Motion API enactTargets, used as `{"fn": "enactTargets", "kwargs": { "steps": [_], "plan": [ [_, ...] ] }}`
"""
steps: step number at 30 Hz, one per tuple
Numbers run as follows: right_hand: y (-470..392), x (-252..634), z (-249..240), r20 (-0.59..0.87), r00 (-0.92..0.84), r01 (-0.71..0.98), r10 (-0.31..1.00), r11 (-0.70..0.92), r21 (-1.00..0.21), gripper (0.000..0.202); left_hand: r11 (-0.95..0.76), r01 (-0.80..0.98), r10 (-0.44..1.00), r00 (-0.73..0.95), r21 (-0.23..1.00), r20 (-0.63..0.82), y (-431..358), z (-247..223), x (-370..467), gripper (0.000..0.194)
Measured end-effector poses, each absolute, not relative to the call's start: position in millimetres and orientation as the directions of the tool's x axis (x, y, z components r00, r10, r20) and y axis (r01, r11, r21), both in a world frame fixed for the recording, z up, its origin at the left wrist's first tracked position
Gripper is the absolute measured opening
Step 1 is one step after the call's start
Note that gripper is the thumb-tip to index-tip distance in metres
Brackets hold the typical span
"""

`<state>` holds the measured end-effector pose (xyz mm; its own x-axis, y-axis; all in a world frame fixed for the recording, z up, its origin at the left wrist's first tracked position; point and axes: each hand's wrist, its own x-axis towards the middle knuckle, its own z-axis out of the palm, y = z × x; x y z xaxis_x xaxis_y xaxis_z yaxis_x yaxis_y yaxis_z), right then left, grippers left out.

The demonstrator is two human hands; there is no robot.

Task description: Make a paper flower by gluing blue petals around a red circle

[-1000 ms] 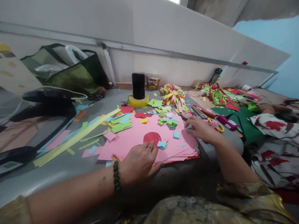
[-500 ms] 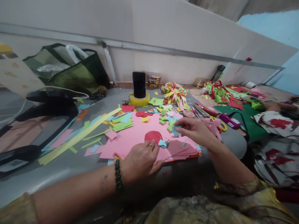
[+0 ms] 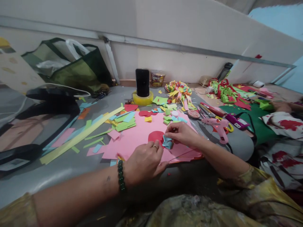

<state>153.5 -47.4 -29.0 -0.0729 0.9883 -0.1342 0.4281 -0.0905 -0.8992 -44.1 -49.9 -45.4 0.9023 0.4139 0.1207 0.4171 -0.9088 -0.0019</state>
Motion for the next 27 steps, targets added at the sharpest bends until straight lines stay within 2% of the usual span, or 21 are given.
{"fn": "enactTargets", "kwargs": {
  "steps": [9,14,22,27],
  "plan": [
    [-45,154,-35,-0.029,-0.076,0.594,0.997,0.022,-0.804,0.010,-0.909,0.416,0.409,0.903,-0.027,0.129,-50,-46,-44,0.037],
    [-45,153,-32,0.019,-0.109,0.703,0.994,0.091,-0.705,0.010,-0.909,0.413,0.407,0.907,-0.045,0.108,-50,-43,-44,0.040],
    [-43,152,-26,0.023,-0.141,0.809,0.990,0.128,-0.574,0.012,-0.912,0.407,0.395,0.906,-0.056,0.152,-50,-46,-45,0.038],
    [-42,151,-24,-0.037,-0.127,0.863,0.991,0.092,-0.498,0.014,-0.913,0.406,0.392,0.901,-0.039,0.185,-50,-49,-45,0.036]
  ]
}}
